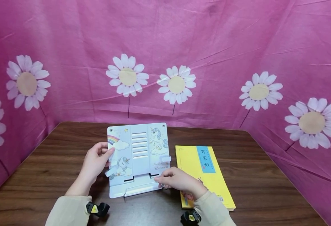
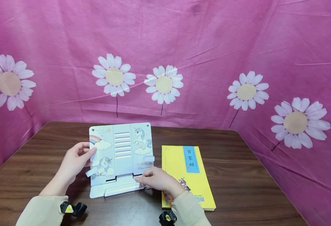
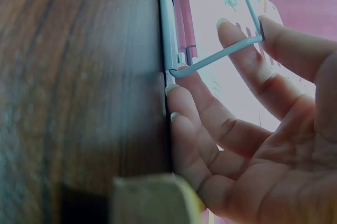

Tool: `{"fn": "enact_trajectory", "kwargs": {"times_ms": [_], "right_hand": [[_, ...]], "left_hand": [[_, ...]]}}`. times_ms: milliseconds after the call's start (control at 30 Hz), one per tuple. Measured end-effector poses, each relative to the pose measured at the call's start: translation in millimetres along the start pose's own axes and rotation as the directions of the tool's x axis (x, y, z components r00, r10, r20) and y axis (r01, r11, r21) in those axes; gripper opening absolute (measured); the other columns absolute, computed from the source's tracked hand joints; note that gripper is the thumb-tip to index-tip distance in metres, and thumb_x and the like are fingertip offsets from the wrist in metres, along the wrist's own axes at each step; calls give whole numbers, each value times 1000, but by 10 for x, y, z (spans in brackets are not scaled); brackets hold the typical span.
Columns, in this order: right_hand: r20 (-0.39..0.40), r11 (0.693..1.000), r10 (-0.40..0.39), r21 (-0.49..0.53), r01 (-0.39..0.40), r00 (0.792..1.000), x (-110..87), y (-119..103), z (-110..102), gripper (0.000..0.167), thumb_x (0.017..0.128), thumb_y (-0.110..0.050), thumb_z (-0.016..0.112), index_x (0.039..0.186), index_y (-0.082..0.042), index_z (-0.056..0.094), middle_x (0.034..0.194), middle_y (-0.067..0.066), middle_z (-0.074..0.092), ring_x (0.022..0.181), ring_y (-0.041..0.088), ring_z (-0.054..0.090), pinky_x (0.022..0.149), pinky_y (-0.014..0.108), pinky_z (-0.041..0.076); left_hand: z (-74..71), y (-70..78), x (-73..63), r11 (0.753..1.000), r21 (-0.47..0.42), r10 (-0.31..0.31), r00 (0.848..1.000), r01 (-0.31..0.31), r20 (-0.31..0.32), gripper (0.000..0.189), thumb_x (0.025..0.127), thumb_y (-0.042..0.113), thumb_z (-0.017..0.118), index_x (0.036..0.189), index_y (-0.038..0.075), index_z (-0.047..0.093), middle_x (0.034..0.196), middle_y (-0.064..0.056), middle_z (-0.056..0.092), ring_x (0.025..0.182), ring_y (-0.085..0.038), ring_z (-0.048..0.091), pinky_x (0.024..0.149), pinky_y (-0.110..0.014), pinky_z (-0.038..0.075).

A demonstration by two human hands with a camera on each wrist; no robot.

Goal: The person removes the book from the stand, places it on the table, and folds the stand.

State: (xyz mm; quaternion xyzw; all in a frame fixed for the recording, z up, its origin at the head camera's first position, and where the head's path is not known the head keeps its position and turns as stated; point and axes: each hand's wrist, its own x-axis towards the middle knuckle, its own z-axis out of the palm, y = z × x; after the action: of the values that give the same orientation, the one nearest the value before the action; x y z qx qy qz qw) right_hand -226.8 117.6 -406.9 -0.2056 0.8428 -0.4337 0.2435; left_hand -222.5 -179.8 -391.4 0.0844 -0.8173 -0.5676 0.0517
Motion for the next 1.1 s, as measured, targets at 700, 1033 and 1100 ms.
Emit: {"fn": "enact_trajectory", "kwargs": {"times_ms": [700, 1033, 1100], "right_hand": [[-121, 999, 24, 32, -21, 992, 27, 54, 21, 16, 94, -23, 68, 92, -7, 69, 81, -1, 57, 72, 14, 53, 63, 25, 46], [-224, 989, -12, 141, 45, 975, -28, -10, -89, 22, 96, -24, 64, 99, -2, 65, 86, 4, 64, 76, 15, 58, 69, 29, 53], [-279, 982, 4, 184, 50, 960, -53, -48, -116, 23, 97, -24, 64, 102, -1, 64, 89, 8, 66, 77, 16, 61, 72, 31, 56]], "left_hand": [[-213, 24, -92, 988, -76, 147, 973, -135, 179, 31, 97, 22, 65, 113, -3, 54, 95, -10, 64, 80, -10, 64, 64, -37, 62], [-360, 34, -146, 963, -132, 264, 908, -233, 324, 24, 96, 15, 65, 103, -6, 54, 90, -11, 67, 76, -10, 66, 63, -46, 61], [-373, 31, -150, 959, -142, 280, 892, -245, 355, 27, 96, 14, 65, 111, -7, 57, 94, -14, 68, 78, -10, 68, 64, -46, 61]]}}
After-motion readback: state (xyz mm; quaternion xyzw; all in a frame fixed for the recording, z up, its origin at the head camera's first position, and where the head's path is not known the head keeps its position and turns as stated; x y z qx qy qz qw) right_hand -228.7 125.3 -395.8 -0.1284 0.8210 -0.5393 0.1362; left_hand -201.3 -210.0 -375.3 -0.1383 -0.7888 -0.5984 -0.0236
